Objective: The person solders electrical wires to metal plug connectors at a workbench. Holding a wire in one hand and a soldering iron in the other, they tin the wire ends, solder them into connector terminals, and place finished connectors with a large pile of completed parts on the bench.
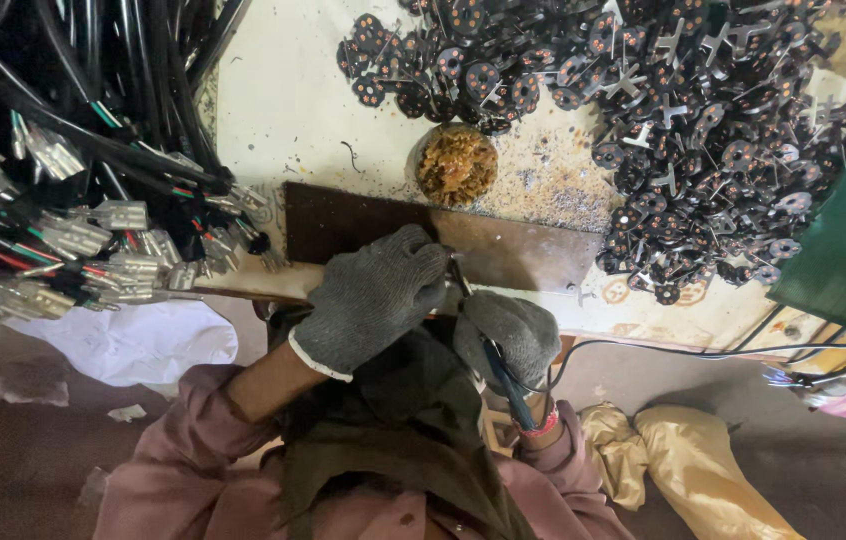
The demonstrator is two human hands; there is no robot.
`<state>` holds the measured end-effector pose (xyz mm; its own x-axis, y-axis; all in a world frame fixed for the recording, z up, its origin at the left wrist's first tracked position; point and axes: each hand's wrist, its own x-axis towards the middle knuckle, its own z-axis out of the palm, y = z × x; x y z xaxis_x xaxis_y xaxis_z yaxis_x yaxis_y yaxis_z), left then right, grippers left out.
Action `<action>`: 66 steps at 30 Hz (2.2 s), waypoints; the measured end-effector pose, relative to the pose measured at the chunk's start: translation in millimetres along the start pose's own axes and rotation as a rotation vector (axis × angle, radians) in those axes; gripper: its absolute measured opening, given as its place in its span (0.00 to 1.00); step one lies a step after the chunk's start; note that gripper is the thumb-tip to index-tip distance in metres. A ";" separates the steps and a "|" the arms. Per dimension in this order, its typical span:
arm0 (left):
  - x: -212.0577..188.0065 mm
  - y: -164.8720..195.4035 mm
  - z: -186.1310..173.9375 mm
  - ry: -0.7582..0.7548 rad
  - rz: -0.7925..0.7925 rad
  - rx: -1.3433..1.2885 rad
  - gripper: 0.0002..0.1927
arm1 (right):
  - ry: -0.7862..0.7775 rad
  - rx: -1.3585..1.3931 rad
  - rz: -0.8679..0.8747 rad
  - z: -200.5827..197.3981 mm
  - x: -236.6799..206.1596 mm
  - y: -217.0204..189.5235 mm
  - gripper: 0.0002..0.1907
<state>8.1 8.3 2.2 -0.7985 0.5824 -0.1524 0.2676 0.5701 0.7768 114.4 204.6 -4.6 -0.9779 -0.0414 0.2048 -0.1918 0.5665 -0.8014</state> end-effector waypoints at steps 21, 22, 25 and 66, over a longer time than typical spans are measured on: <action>-0.9 0.6 -1.7 0.056 0.052 -0.010 0.10 | 0.040 0.047 0.180 0.8 -16.1 9.0 0.15; -0.4 0.7 -1.4 0.054 0.047 -0.009 0.09 | 0.027 0.039 0.149 -0.9 -11.6 7.6 0.15; 0.5 0.5 -2.2 0.037 0.043 -0.025 0.08 | -0.012 0.030 0.091 -1.4 -4.6 5.0 0.16; -1.4 -13.7 -22.3 0.209 0.073 0.017 0.06 | 0.512 -0.312 0.156 -3.0 72.9 10.3 0.05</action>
<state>-6.4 -13.3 5.5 -0.8707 0.4906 0.0357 0.3366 0.5413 0.7705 41.3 209.9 3.8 -0.8137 0.4177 0.4042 0.0592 0.7514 -0.6572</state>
